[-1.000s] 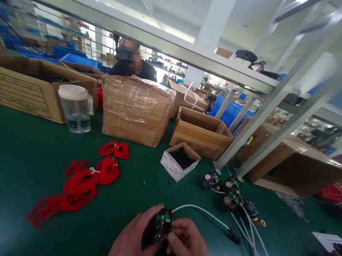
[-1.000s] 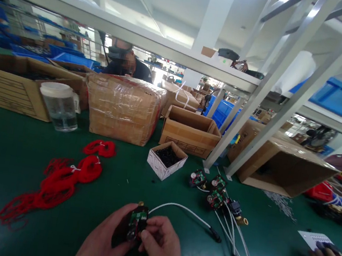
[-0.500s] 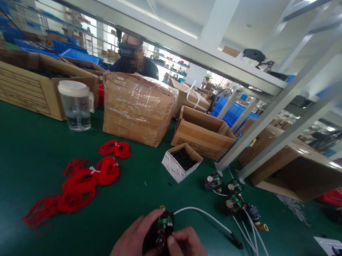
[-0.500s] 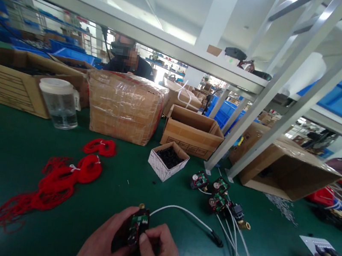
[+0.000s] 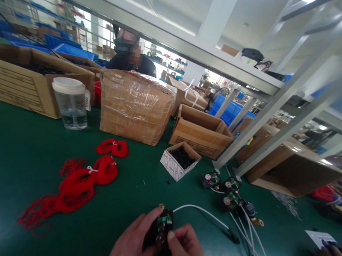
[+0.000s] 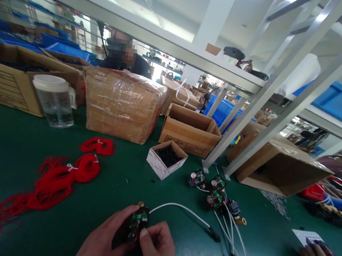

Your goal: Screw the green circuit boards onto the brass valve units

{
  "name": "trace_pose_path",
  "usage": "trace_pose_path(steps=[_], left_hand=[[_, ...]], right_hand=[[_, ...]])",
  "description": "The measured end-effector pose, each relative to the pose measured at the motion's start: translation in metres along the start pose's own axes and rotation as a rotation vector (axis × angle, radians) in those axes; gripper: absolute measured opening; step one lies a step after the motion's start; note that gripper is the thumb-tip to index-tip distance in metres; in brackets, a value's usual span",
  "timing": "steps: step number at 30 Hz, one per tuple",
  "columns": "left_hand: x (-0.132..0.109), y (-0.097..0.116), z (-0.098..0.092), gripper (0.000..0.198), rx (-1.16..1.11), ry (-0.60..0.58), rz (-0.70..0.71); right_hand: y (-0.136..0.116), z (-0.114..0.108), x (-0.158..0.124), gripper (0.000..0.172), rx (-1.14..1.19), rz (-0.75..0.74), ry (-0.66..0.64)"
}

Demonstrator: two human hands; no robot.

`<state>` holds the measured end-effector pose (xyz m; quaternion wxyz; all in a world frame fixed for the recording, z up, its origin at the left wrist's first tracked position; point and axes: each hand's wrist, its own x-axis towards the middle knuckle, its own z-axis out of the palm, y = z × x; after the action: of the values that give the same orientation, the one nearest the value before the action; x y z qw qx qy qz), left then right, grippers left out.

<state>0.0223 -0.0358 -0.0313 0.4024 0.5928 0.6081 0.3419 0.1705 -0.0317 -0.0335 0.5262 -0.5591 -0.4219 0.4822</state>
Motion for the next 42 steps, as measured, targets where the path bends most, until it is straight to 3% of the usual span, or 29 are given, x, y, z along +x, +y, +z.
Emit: trace_pose_path(steps=[13, 17, 25, 31, 35, 39, 42], left_hand=[[0.002, 0.001, 0.001, 0.066, 0.064, 0.003, 0.001], [0.001, 0.004, 0.0, 0.066, 0.07, 0.012, 0.008], [0.0, 0.001, 0.0, 0.068, 0.049, 0.034, 0.027], [-0.002, 0.004, 0.0, 0.07, 0.005, 0.043, 0.037], [-0.001, 0.006, 0.0, 0.072, -0.006, 0.04, 0.013], [-0.001, 0.005, 0.001, 0.071, -0.061, 0.02, 0.018], [-0.001, 0.007, -0.001, 0.071, -0.101, 0.005, 0.034]], right_hand=[[-0.021, -0.003, 0.001, 0.024, -0.361, -0.124, -0.097], [-0.014, -0.002, 0.001, 0.024, -0.347, -0.153, -0.076], [-0.017, -0.004, 0.007, 0.025, -0.161, -0.048, -0.157], [-0.047, -0.02, 0.023, 0.005, -0.554, -0.139, -0.398], [-0.09, -0.018, 0.041, 0.017, -0.945, -0.417, -0.705], [-0.126, 0.001, 0.053, 0.024, -1.269, -0.724, -1.064], [-0.134, 0.014, 0.051, 0.029, -1.297, -0.777, -1.131]])
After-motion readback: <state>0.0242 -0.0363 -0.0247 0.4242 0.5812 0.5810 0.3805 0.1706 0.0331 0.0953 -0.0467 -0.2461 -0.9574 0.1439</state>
